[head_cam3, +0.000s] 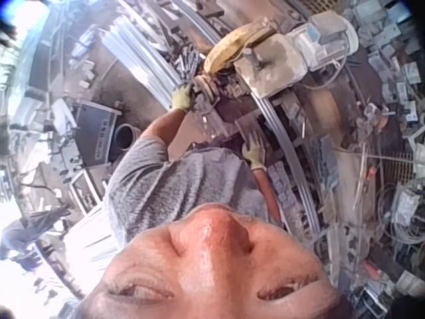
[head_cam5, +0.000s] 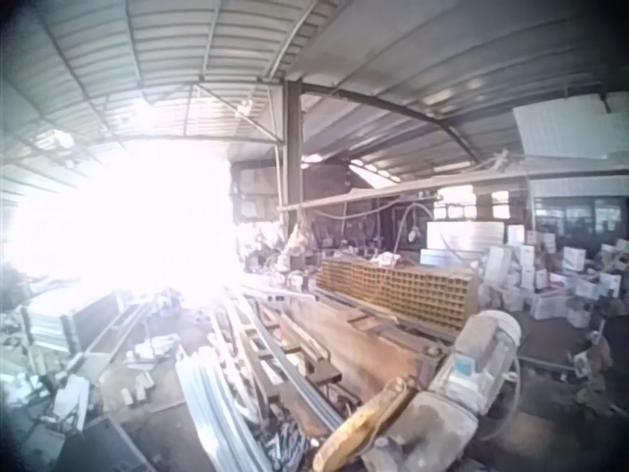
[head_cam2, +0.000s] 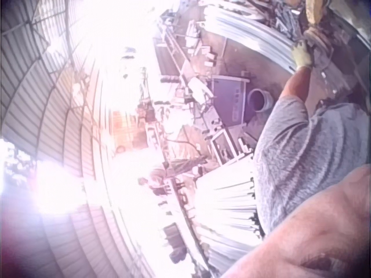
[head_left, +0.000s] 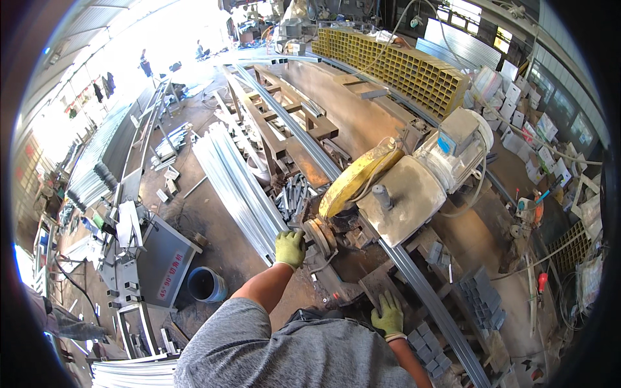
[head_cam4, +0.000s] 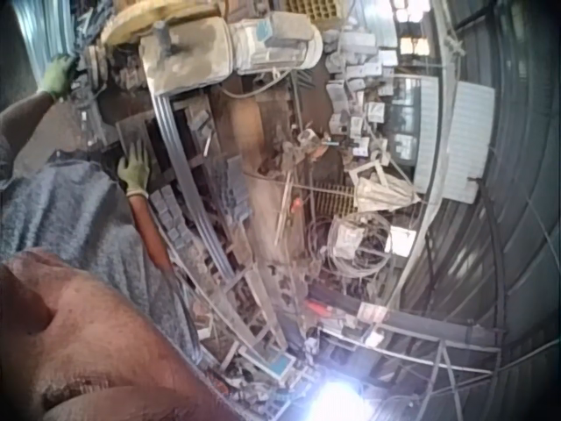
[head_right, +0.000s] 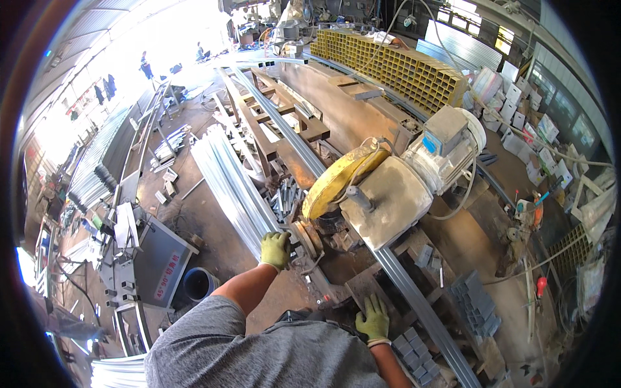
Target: The person repeatedly picks up long metal profiles, positions them in a chop saw, and cuts them to length. After each cut, the person removes the cut piece and places it with other finished pieces on the floor.
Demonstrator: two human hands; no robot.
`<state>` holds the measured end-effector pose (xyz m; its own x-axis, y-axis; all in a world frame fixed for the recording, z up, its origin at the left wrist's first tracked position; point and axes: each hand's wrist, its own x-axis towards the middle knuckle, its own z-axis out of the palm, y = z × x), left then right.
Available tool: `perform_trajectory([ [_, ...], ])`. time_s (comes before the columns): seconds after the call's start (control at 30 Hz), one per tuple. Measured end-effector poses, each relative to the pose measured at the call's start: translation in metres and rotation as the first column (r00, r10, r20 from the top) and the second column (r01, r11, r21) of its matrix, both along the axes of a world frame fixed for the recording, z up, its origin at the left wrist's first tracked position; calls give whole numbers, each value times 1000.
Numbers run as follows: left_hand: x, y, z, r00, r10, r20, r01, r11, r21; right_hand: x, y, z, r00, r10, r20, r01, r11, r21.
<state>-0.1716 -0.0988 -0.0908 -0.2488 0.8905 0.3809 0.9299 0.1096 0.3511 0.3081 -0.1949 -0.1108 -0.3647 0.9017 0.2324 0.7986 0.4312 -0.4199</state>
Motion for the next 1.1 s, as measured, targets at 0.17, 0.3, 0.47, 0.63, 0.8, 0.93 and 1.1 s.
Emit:
perform_trajectory([
  [0.17,0,-1,0,1000,-6,-12,6,1000,14,1,0,-3,1000,-7,25,8,1000,-7],
  [0.3,-1,-2,1,1000,-7,-15,7,1000,10,2,0,-6,1000,4,18,-4,1000,20],
  [0.47,-1,-2,2,1000,-25,-16,26,999,34,3,-1,-9,999,-37,39,39,998,-55],
  [0.63,0,-1,1,1000,-18,-13,18,1000,15,2,-3,-6,999,-27,46,28,1000,-11],
  [0.8,0,-1,0,1000,-22,-19,23,998,54,2,-3,-5,999,-20,36,20,1000,0],
  [0.93,0,-1,0,1000,-18,-25,20,998,52,2,-2,-7,999,-13,48,13,1000,15],
  [1.1,1,-1,2,1000,-19,-22,20,999,45,2,-2,-6,999,-19,48,18,1000,10],
])
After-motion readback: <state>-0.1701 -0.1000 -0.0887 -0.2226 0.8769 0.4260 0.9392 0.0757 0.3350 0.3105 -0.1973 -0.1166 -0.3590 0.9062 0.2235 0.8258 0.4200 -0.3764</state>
